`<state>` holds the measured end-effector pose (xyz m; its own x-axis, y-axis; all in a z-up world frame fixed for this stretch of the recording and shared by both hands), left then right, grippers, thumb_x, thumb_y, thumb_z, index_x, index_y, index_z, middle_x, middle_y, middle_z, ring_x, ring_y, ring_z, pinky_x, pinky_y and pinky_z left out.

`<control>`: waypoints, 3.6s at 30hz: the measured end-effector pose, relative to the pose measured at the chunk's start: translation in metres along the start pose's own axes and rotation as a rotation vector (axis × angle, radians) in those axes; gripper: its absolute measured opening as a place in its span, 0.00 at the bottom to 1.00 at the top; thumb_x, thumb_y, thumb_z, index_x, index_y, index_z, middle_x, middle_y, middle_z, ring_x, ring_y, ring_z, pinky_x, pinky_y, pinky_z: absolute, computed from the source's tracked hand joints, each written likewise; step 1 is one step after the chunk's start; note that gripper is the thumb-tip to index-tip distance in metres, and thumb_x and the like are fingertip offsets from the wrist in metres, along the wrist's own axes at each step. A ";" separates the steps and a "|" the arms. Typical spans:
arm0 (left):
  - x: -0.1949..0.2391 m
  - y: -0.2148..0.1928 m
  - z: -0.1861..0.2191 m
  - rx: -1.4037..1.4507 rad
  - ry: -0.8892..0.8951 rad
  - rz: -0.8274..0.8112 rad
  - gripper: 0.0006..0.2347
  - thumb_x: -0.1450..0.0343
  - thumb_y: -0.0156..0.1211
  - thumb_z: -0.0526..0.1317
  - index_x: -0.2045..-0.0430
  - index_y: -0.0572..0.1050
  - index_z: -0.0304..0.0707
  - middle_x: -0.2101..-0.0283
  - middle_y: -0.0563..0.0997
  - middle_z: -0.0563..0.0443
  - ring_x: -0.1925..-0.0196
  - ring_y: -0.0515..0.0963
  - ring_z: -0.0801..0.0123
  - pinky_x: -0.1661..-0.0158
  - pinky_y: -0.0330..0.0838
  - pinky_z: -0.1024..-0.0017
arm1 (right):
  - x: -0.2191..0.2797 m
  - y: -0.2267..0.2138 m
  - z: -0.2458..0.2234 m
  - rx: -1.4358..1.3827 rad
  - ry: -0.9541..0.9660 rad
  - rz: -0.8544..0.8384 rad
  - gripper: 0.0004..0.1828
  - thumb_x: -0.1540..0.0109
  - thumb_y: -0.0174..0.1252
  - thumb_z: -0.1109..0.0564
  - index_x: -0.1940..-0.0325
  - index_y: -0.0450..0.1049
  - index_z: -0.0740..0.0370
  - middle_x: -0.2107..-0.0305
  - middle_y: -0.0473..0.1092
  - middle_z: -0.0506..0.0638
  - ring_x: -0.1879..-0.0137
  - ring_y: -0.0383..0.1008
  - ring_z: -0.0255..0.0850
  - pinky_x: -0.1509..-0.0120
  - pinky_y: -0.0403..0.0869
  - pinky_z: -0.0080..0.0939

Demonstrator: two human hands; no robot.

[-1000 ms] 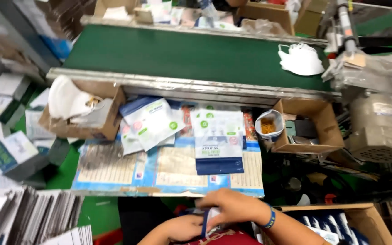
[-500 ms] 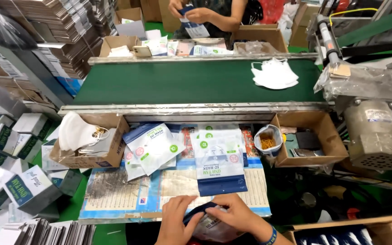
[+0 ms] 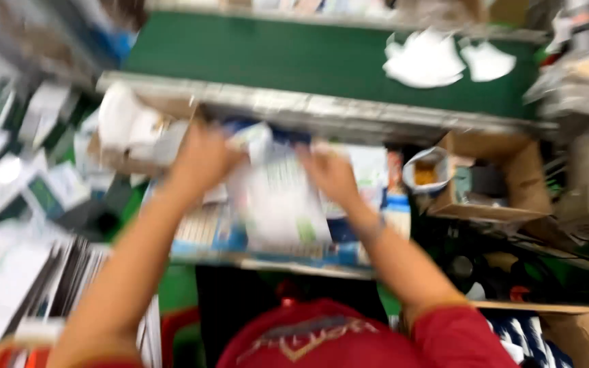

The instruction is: The person picks white face masks from a conveyor belt and inserts them into plastic pouches, pressing the pouches closed. They also stack printed boxes, seal a box with a tape dispenser, and place packed pouches into a cardboard box.

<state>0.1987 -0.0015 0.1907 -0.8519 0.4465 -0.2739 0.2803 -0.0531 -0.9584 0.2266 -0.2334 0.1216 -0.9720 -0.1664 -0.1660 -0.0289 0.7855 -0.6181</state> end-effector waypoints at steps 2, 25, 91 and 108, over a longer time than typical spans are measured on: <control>-0.015 -0.014 -0.037 -0.021 -0.150 0.137 0.16 0.29 0.59 0.55 0.54 0.79 0.49 0.56 0.79 0.42 0.51 0.75 0.47 0.52 0.63 0.45 | -0.049 0.032 -0.008 -0.311 -0.127 -0.048 0.20 0.32 0.57 0.45 0.56 0.73 0.68 0.76 0.67 0.49 0.71 0.63 0.34 0.67 0.66 0.40; 0.154 0.073 -0.019 0.351 -0.485 0.579 0.22 0.29 0.62 0.41 0.40 0.72 0.36 0.36 0.70 0.30 0.31 0.66 0.39 0.33 0.56 0.46 | 0.095 0.060 0.022 -0.085 -0.275 -0.026 0.28 0.37 0.62 0.50 0.35 0.69 0.66 0.39 0.69 0.63 0.31 0.67 0.56 0.28 0.64 0.51; 0.206 0.117 -0.036 0.089 -0.913 0.596 0.16 0.26 0.58 0.43 0.46 0.78 0.37 0.33 0.71 0.35 0.32 0.70 0.41 0.36 0.64 0.46 | 0.099 0.197 0.035 -0.649 0.000 -0.606 0.13 0.33 0.62 0.54 0.65 0.78 0.68 0.73 0.73 0.45 0.66 0.69 0.27 0.61 0.70 0.31; 0.202 0.105 -0.028 0.168 -0.807 0.561 0.14 0.20 0.56 0.42 0.43 0.76 0.35 0.32 0.70 0.32 0.32 0.68 0.37 0.35 0.62 0.44 | 0.114 0.146 -0.015 -0.504 -0.249 -0.542 0.10 0.33 0.61 0.56 0.65 0.79 0.65 0.73 0.72 0.51 0.68 0.71 0.36 0.61 0.71 0.37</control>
<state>0.0682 0.1079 0.0364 -0.6780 -0.4198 -0.6034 0.7216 -0.2235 -0.6553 0.1080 -0.1287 0.0239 -0.7123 -0.6868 -0.1448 -0.6455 0.7220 -0.2489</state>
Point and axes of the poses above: each hand's wrist, its own x-axis away from the middle knuckle, its own y-axis out of the palm, z = x × y, the point moved 9 cm from there along -x, towards the middle knuckle
